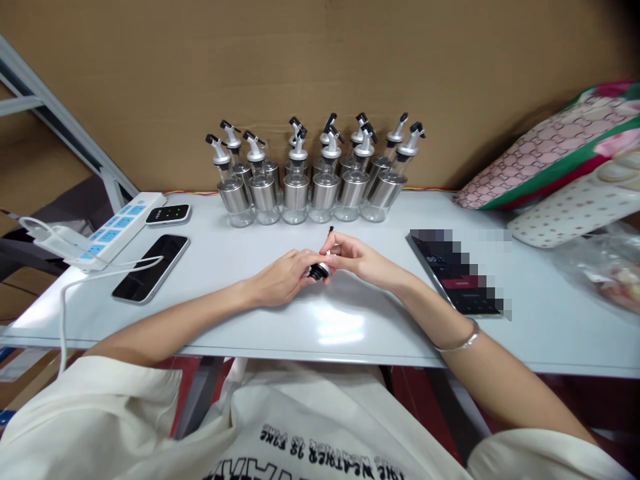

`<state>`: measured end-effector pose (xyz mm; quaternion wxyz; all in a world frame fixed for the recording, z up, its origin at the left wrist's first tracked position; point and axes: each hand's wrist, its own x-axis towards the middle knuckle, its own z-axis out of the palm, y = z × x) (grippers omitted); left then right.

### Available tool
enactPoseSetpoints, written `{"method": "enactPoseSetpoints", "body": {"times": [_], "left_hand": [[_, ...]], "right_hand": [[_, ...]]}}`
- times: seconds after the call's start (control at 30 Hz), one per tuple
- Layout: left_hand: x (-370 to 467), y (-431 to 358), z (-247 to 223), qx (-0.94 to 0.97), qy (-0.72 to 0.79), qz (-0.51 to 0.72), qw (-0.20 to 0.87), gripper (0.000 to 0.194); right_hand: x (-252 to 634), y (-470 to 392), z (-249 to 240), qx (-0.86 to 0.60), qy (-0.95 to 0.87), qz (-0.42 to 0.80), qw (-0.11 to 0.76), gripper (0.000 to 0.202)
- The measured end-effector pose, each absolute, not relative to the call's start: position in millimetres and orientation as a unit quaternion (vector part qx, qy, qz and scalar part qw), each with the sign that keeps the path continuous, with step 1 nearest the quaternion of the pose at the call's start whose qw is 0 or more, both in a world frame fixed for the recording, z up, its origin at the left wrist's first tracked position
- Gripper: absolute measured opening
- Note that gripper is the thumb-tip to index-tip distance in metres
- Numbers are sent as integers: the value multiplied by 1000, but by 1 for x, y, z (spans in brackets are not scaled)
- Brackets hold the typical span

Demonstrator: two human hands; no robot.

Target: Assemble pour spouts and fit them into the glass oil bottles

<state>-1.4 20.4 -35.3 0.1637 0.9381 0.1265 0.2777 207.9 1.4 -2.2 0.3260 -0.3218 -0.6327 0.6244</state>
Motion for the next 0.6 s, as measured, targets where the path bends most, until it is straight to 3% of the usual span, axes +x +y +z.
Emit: {"method": "enactPoseSetpoints", "body": {"times": [0.13, 0.33, 0.6], "left_hand": [[-1, 22, -34, 931, 131, 306, 152, 34], [-1, 25, -38, 892, 205, 355, 191, 37], [0, 24, -37, 871, 248, 333, 264, 35]], "right_hand": [[204, 1, -3, -323, -643, 605, 343, 35], [197, 2, -6, -423, -675, 436, 418, 24], [195, 2, -10, -398, -643, 520, 396, 26]]}}
